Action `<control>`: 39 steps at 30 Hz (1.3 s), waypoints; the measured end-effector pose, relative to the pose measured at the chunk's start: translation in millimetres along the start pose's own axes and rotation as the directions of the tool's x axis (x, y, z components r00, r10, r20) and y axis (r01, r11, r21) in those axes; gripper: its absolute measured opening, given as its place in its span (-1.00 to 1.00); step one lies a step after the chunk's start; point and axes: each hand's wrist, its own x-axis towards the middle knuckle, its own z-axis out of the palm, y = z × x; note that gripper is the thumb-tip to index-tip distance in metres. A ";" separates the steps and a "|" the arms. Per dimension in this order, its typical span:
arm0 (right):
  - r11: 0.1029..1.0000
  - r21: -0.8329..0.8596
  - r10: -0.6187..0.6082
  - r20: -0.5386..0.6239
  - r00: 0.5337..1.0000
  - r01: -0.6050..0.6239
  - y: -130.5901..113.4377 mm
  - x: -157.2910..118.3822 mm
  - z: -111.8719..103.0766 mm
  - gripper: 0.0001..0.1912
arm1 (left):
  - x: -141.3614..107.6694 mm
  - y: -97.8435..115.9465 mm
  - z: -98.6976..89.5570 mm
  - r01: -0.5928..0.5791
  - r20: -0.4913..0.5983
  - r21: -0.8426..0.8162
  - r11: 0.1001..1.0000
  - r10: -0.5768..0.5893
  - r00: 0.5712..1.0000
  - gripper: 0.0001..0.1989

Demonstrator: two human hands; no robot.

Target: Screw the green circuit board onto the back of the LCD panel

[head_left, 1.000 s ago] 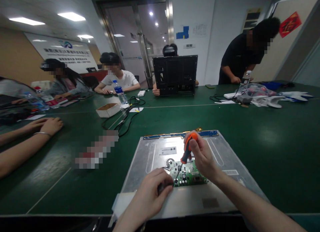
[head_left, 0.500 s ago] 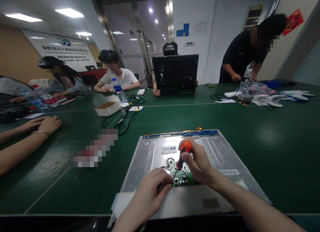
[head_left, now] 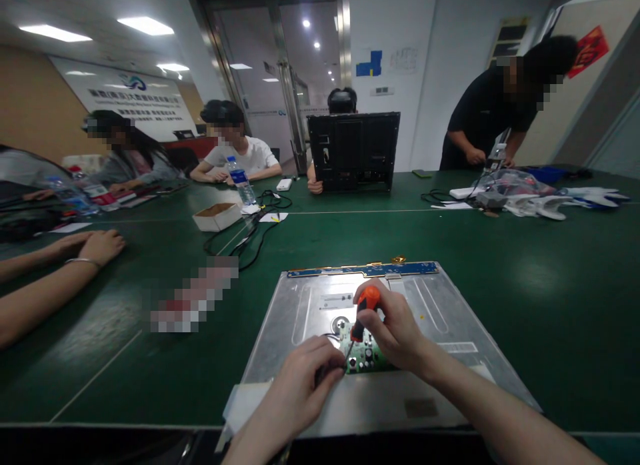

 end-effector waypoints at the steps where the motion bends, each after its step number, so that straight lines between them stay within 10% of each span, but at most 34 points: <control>1: 1.000 -0.006 -0.007 0.001 1.000 0.007 -0.1 -0.1 0.2 -0.57 | -0.1 0.4 0.0 -0.001 -0.001 0.000 1.000 0.001 1.000 -0.89; 12: 0.961 -0.184 -0.196 0.084 0.977 0.208 -15.5 10.5 -1.9 -0.67 | -0.2 -1.7 2.4 -0.015 -0.017 0.011 1.000 0.016 1.000 -0.86; 19: 0.824 -0.281 -0.454 0.190 0.871 0.491 -30.4 18.2 14.3 -0.65 | -2.1 -3.7 5.5 0.007 -0.153 0.007 1.000 -0.006 0.988 -0.86; 28: 0.946 -0.100 -0.294 0.140 0.946 0.309 -11.8 5.4 -0.3 -0.51 | 0.7 -0.5 -0.3 -0.035 0.009 -0.041 0.999 0.036 0.999 -0.84; 39: 0.906 -0.208 -0.368 0.046 0.929 0.369 -11.3 2.3 7.7 -0.53 | -2.6 3.0 -0.2 -0.027 -0.014 -0.045 0.999 0.026 1.000 -0.85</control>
